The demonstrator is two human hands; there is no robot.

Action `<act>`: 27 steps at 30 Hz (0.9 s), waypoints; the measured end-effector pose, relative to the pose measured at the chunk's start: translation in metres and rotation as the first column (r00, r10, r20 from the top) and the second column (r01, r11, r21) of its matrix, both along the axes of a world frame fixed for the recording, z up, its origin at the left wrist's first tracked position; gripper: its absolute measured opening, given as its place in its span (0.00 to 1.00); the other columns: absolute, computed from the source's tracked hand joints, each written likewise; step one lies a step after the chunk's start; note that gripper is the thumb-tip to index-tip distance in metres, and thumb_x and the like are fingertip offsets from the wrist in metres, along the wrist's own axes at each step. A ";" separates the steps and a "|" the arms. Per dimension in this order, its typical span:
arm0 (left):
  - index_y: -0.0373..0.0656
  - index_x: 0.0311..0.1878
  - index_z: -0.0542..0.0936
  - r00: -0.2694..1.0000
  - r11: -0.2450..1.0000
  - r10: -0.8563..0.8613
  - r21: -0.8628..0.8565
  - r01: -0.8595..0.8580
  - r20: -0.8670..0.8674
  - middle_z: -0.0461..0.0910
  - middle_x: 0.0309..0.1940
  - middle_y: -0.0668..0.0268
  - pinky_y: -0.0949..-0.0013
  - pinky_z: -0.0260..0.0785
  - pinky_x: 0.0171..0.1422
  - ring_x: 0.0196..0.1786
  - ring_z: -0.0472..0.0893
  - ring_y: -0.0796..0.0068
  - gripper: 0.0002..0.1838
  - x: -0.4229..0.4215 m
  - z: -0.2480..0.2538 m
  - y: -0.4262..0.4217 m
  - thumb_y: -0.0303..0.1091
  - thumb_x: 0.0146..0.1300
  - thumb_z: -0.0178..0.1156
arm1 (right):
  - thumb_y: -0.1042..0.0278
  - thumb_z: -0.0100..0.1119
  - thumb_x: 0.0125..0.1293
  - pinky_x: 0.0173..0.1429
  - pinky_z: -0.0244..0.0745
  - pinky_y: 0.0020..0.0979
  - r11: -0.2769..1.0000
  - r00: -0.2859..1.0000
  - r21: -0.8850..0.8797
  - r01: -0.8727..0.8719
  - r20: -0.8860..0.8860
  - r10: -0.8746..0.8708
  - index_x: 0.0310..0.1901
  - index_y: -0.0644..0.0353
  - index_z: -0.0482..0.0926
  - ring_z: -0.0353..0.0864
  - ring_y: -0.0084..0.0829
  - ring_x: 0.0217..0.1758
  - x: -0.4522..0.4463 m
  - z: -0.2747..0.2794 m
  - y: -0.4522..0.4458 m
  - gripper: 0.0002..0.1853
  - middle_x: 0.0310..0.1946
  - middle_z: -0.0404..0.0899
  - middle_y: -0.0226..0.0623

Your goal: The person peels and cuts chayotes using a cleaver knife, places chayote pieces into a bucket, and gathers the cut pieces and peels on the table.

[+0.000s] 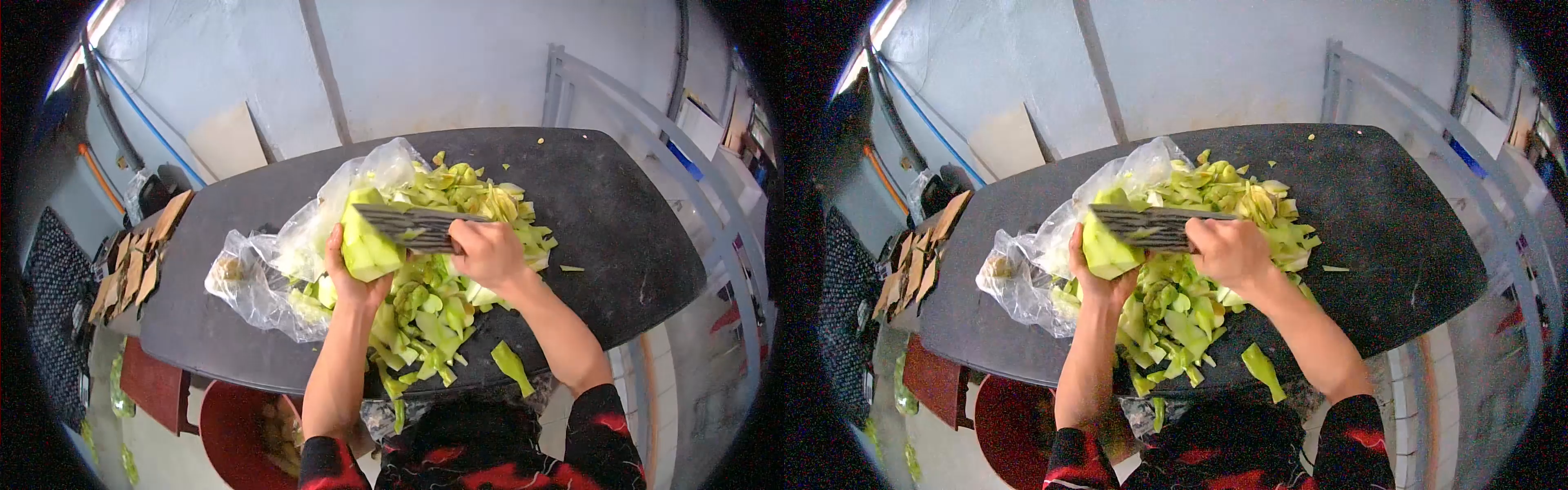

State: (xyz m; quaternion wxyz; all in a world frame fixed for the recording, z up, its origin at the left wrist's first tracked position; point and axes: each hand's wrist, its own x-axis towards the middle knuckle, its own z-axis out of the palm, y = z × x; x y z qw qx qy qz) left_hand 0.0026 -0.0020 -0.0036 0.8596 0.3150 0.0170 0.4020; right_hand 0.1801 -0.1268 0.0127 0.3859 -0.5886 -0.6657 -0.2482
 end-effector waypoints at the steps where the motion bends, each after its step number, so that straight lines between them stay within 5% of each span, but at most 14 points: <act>1: 0.49 0.62 0.74 0.995 0.985 0.098 -0.136 -0.102 -0.036 0.78 0.56 0.61 0.53 0.72 0.61 0.56 0.78 0.59 0.32 0.003 -0.004 0.004 0.61 0.62 0.55 | 0.73 0.62 0.46 0.26 0.76 0.37 0.999 0.998 0.012 -0.035 0.049 0.034 0.27 0.54 0.71 0.81 0.38 0.22 -0.010 0.006 -0.005 0.09 0.17 0.76 0.33; 6: 0.45 0.61 0.74 0.993 0.996 0.071 -0.051 -0.076 -0.095 0.78 0.56 0.59 0.51 0.72 0.61 0.55 0.79 0.59 0.33 0.000 -0.020 0.015 0.60 0.62 0.55 | 0.74 0.62 0.46 0.25 0.76 0.35 0.990 0.983 0.006 -0.141 0.120 0.139 0.27 0.55 0.70 0.81 0.36 0.21 -0.031 0.013 -0.011 0.09 0.16 0.74 0.33; 9: 0.44 0.64 0.71 0.991 0.997 0.083 0.011 -0.082 -0.107 0.78 0.55 0.57 0.46 0.74 0.55 0.54 0.79 0.55 0.38 -0.002 -0.002 0.002 0.64 0.60 0.54 | 0.75 0.66 0.47 0.23 0.72 0.34 0.999 1.000 -0.053 -0.008 0.017 0.009 0.28 0.56 0.70 0.78 0.36 0.19 0.001 -0.014 0.015 0.11 0.18 0.76 0.35; 12: 0.44 0.64 0.71 0.990 0.986 -0.139 0.097 0.137 0.014 0.78 0.55 0.57 0.47 0.76 0.54 0.54 0.80 0.55 0.37 -0.004 -0.001 0.005 0.62 0.60 0.54 | 0.74 0.66 0.49 0.23 0.73 0.34 0.996 0.996 -0.032 0.079 0.054 -0.077 0.28 0.56 0.71 0.80 0.35 0.20 0.015 -0.011 0.019 0.11 0.20 0.78 0.34; 13: 0.44 0.64 0.71 0.990 0.986 -0.137 0.099 0.134 0.023 0.78 0.55 0.57 0.47 0.76 0.54 0.54 0.80 0.55 0.37 -0.001 0.000 0.006 0.62 0.60 0.54 | 0.70 0.64 0.52 0.26 0.77 0.41 0.992 0.996 -0.090 0.094 0.010 -0.093 0.29 0.54 0.71 0.82 0.41 0.22 0.011 -0.008 0.016 0.09 0.20 0.80 0.35; 18: 0.48 0.65 0.71 0.997 1.000 -0.007 0.023 0.009 -0.074 0.79 0.53 0.54 0.47 0.79 0.44 0.48 0.82 0.53 0.38 0.000 -0.017 0.012 0.66 0.60 0.52 | 0.67 0.65 0.53 0.28 0.78 0.41 0.995 0.999 -0.095 -0.038 -0.009 0.038 0.31 0.55 0.72 0.83 0.43 0.24 0.003 -0.005 0.007 0.09 0.21 0.81 0.36; 20: 0.47 0.66 0.70 0.990 0.999 -0.019 0.048 0.026 -0.137 0.79 0.52 0.53 0.50 0.80 0.43 0.46 0.83 0.52 0.39 -0.001 -0.015 0.009 0.66 0.59 0.52 | 0.72 0.65 0.52 0.26 0.75 0.38 0.982 0.990 -0.127 0.137 -0.018 -0.140 0.30 0.56 0.73 0.81 0.41 0.22 0.022 -0.013 0.022 0.08 0.20 0.79 0.36; 24: 0.44 0.66 0.70 0.990 0.984 -0.141 0.112 0.141 -0.010 0.79 0.52 0.53 0.49 0.77 0.49 0.49 0.82 0.53 0.38 -0.001 -0.005 0.008 0.64 0.62 0.52 | 0.71 0.65 0.53 0.26 0.75 0.39 0.983 0.985 -0.083 0.164 -0.031 -0.167 0.31 0.56 0.73 0.80 0.43 0.22 0.025 -0.006 0.018 0.08 0.21 0.80 0.35; 27: 0.44 0.65 0.71 0.993 0.992 -0.053 -0.109 0.065 0.110 0.76 0.57 0.53 0.50 0.70 0.62 0.58 0.77 0.56 0.37 0.001 0.006 0.001 0.67 0.67 0.44 | 0.73 0.65 0.49 0.25 0.75 0.37 0.994 0.994 -0.012 0.109 0.007 -0.109 0.28 0.56 0.72 0.80 0.40 0.21 0.014 0.002 0.005 0.09 0.18 0.78 0.34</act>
